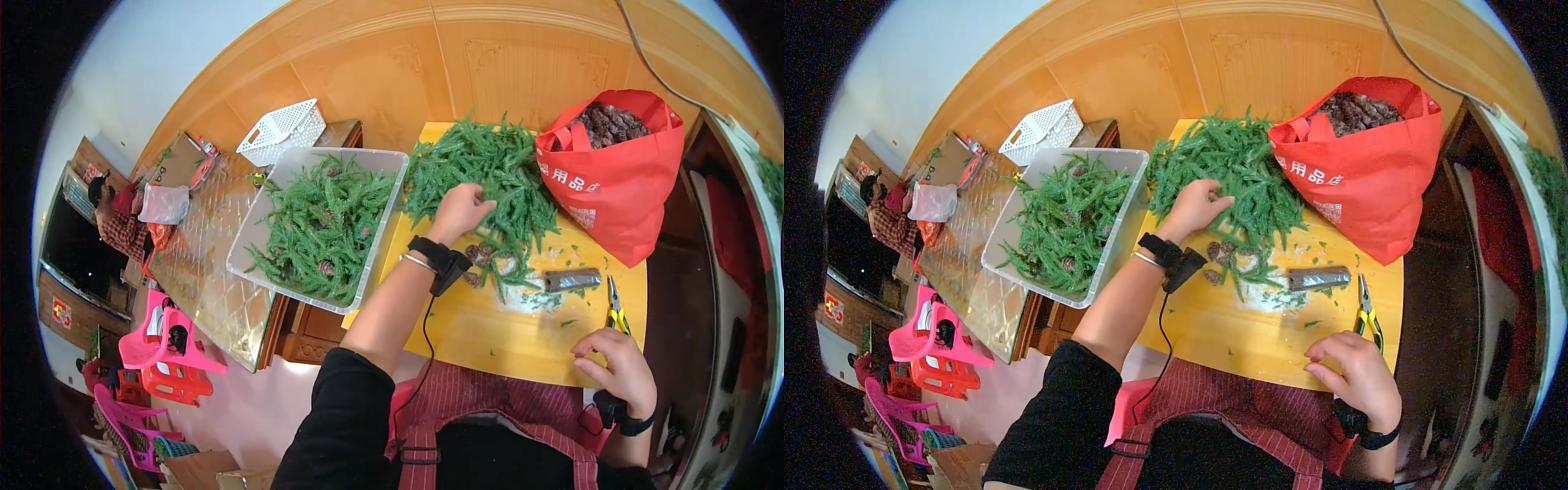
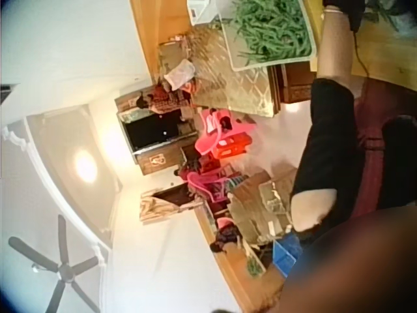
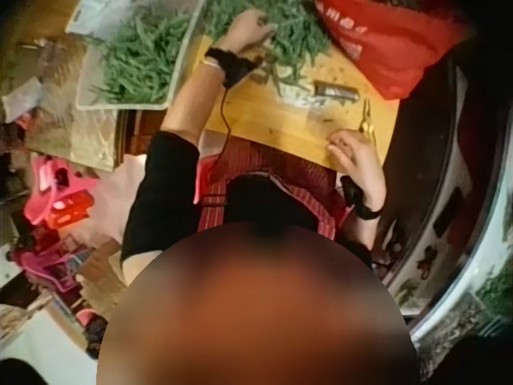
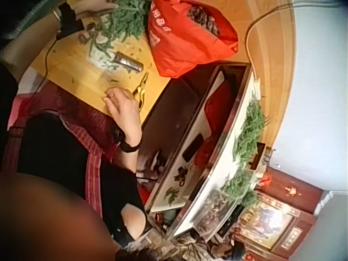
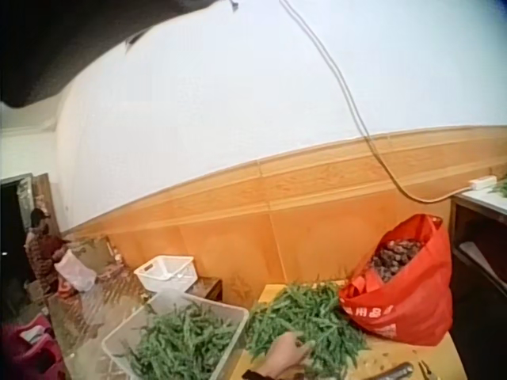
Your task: Trimming and preparing green plant branches using pliers.
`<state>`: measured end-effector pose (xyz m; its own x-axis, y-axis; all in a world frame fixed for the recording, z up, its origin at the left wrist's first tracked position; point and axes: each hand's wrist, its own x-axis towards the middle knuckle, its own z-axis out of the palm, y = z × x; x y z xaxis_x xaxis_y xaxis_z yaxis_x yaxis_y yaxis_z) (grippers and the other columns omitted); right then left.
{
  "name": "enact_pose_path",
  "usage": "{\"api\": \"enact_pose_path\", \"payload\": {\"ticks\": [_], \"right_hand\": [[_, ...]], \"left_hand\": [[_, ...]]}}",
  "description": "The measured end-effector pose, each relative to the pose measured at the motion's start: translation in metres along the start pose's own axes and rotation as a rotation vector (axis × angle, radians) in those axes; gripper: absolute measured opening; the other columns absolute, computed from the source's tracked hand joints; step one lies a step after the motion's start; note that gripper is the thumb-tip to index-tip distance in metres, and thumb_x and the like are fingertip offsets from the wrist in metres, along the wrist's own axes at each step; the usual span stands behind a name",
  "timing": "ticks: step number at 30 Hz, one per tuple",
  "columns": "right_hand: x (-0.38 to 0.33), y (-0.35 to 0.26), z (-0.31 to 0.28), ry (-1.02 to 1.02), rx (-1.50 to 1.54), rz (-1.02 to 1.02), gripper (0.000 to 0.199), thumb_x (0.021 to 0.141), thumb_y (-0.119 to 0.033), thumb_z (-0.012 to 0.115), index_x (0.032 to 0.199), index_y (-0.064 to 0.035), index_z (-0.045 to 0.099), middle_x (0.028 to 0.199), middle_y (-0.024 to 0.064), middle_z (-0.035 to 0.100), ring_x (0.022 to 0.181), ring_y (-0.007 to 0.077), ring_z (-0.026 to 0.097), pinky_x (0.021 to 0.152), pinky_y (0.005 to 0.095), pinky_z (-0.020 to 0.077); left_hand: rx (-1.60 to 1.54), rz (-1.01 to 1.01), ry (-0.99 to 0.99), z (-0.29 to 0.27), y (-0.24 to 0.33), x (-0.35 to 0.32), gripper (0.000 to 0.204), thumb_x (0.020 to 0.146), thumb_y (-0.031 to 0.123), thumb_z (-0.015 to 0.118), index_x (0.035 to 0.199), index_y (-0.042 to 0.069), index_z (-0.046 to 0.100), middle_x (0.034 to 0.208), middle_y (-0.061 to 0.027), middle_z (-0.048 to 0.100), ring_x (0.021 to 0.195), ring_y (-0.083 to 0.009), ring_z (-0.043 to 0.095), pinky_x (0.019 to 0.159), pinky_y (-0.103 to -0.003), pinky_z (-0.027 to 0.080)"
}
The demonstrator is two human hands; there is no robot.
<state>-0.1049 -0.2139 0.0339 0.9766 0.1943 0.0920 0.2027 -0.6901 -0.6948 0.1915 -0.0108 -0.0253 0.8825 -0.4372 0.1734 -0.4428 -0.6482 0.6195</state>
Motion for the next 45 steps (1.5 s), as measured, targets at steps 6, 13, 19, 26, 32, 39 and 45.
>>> {"api": "enact_pose_path", "payload": {"ticks": [6,13,19,26,32,39,45], "right_hand": [[0.006,0.003,0.005,-0.015,-0.002,0.001,0.014,0.07,-0.008,0.066,0.081,-0.0025,0.059,0.077,0.0092,0.061,0.076,0.0261,0.059,0.069,0.0333,0.0457],[0.023,-0.01,0.005,0.163,0.07,-0.062,0.013,0.072,-0.008,0.065,0.081,-0.0017,0.058,0.08,0.0111,0.061,0.077,0.0272,0.059,0.07,0.0315,0.0456],[0.069,-0.006,0.012,0.399,0.429,0.021,0.028,0.082,-0.004,0.052,0.11,-0.0001,0.049,0.105,0.0063,0.054,0.095,0.0144,0.052,0.083,0.0259,0.0415],[0.08,-0.012,0.018,0.147,0.724,0.106,0.034,0.083,-0.008,0.057,0.115,-0.0024,0.046,0.097,0.0007,0.053,0.086,0.0045,0.049,0.072,0.02,0.0405],[0.076,-0.006,0.03,0.234,0.709,0.069,0.03,0.078,-0.002,0.061,0.104,-0.0033,0.046,0.094,-0.0005,0.052,0.085,0.0038,0.048,0.067,0.0191,0.0414],[0.07,-0.01,0.034,0.273,0.793,0.049,0.03,0.079,-0.002,0.061,0.104,-0.0028,0.045,0.097,0.0005,0.05,0.088,0.0063,0.048,0.072,0.0203,0.0412],[0.063,-0.005,0.028,0.288,0.634,0.12,0.026,0.079,-0.001,0.06,0.102,-0.0016,0.048,0.098,0.0018,0.05,0.09,0.0079,0.049,0.074,0.0221,0.0421]], "left_hand": [[-0.456,0.058,0.086,-0.038,0.007,-0.03,0.022,0.079,0.021,0.064,0.08,-0.001,0.061,0.073,-0.0081,0.064,0.067,-0.0158,0.06,0.062,-0.026,0.046],[-1.388,-0.086,-0.178,-0.054,0.043,-0.089,0.017,0.089,0.014,0.051,0.102,0.004,0.055,0.105,-0.0067,0.058,0.099,-0.0166,0.054,0.083,-0.03,0.045],[-1.588,-0.196,-0.313,-0.022,0.062,-0.121,0.017,0.091,0.015,0.047,0.101,0.005,0.055,0.101,-0.0075,0.057,0.092,-0.0186,0.054,0.082,-0.036,0.043],[-1.63,-0.154,-0.483,0.003,0.064,-0.135,0.021,0.09,0.011,0.05,0.11,0.006,0.048,0.102,-0.0067,0.057,0.096,-0.0165,0.054,0.089,-0.031,0.041],[-1.254,-0.191,-0.185,0.005,0.091,-0.139,0.016,0.089,0.012,0.049,0.101,0.002,0.052,0.087,-0.0065,0.057,0.084,-0.0153,0.053,0.081,-0.028,0.041],[-1.542,-0.073,-0.175,0.01,0.088,-0.138,0.015,0.091,0.015,0.049,0.101,0.004,0.051,0.084,-0.0066,0.057,0.082,-0.0149,0.054,0.075,-0.028,0.044],[-1.493,-0.166,-0.182,0.006,0.091,-0.14,0.014,0.09,0.014,0.05,0.101,0.005,0.053,0.086,-0.005,0.058,0.085,-0.0115,0.055,0.075,-0.025,0.045]]}}
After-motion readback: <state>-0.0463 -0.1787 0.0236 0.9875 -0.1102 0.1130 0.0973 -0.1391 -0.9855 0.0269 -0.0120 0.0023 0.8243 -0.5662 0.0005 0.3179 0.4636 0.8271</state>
